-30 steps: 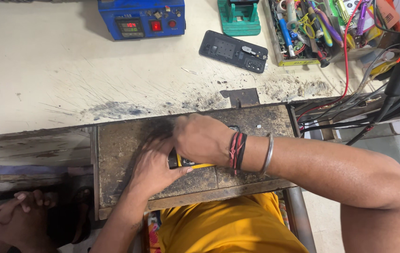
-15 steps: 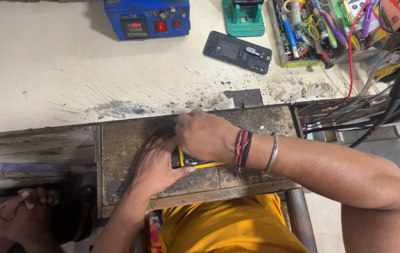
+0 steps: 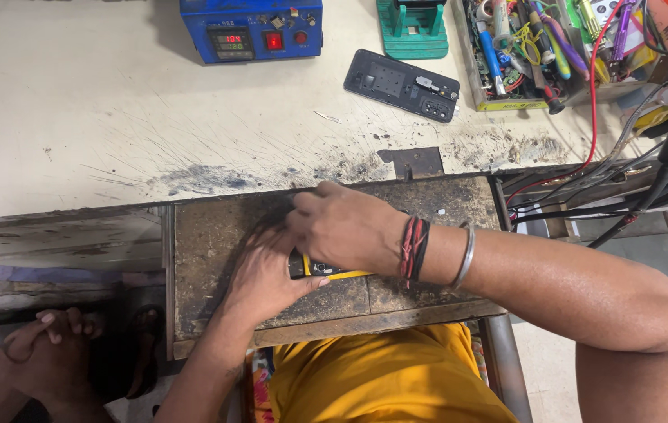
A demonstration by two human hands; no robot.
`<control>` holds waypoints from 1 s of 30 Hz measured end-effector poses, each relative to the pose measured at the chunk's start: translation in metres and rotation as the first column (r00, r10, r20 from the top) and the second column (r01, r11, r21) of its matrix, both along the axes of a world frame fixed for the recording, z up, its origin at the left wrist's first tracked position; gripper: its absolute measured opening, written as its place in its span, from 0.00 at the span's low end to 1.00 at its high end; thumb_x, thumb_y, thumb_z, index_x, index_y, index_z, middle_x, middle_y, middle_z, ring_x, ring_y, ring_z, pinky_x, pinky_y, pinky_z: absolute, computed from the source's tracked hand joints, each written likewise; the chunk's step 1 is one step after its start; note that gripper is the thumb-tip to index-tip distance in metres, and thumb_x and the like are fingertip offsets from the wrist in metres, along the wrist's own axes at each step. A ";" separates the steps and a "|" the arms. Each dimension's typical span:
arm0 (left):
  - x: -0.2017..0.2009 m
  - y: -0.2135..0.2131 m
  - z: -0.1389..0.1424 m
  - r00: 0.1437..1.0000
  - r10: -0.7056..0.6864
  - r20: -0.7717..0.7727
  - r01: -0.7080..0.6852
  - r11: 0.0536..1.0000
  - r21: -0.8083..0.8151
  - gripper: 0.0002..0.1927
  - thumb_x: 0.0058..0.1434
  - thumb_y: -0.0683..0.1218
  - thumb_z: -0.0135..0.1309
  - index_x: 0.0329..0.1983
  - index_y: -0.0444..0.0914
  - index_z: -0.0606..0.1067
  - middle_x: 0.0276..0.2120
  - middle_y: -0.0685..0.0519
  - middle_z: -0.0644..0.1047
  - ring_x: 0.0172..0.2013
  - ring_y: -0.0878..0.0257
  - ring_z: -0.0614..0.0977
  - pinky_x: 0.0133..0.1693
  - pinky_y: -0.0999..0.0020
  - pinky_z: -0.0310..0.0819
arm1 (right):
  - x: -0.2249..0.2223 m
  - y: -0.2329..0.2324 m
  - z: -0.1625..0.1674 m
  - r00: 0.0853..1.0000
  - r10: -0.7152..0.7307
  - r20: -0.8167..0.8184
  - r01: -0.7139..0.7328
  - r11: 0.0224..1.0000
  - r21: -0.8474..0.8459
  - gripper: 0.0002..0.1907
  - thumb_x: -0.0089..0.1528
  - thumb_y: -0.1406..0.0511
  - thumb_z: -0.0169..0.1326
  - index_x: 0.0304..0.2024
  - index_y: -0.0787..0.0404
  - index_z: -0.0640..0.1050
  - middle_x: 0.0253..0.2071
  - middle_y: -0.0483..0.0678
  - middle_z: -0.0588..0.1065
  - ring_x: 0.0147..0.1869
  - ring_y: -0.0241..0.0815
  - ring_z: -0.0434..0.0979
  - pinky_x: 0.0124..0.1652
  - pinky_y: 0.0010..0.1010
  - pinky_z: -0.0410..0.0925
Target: The person repairs a smartphone at a workbench. The phone is opened with its back cover removed, and the person uses a screwdriver to unscrew and pry at internal components, at one point reaching to the upper bench for another phone part before continuing to work on the opened phone with the screwdriver and by hand.
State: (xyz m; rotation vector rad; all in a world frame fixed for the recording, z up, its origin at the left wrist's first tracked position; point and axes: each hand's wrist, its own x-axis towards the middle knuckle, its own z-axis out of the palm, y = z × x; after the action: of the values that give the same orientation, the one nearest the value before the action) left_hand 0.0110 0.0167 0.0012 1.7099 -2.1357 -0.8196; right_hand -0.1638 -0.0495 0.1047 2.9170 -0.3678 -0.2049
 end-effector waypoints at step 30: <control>0.005 0.005 -0.006 0.996 -0.039 -0.082 0.018 0.969 -0.247 0.47 0.39 0.59 0.75 0.60 0.36 0.69 0.56 0.39 0.75 0.60 0.43 0.73 0.66 0.45 0.56 | -0.002 -0.002 0.010 0.999 0.007 0.032 -0.009 0.998 0.061 0.08 0.55 0.62 0.55 0.35 0.55 0.81 0.40 0.45 0.75 0.48 0.45 0.74 0.43 0.36 0.71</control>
State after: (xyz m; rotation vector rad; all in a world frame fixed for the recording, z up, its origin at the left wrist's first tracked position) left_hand 0.0160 0.0214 -0.0051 1.4953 -2.1083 -0.5943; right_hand -0.1654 -0.0517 0.1149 2.9844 -0.3612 -0.1713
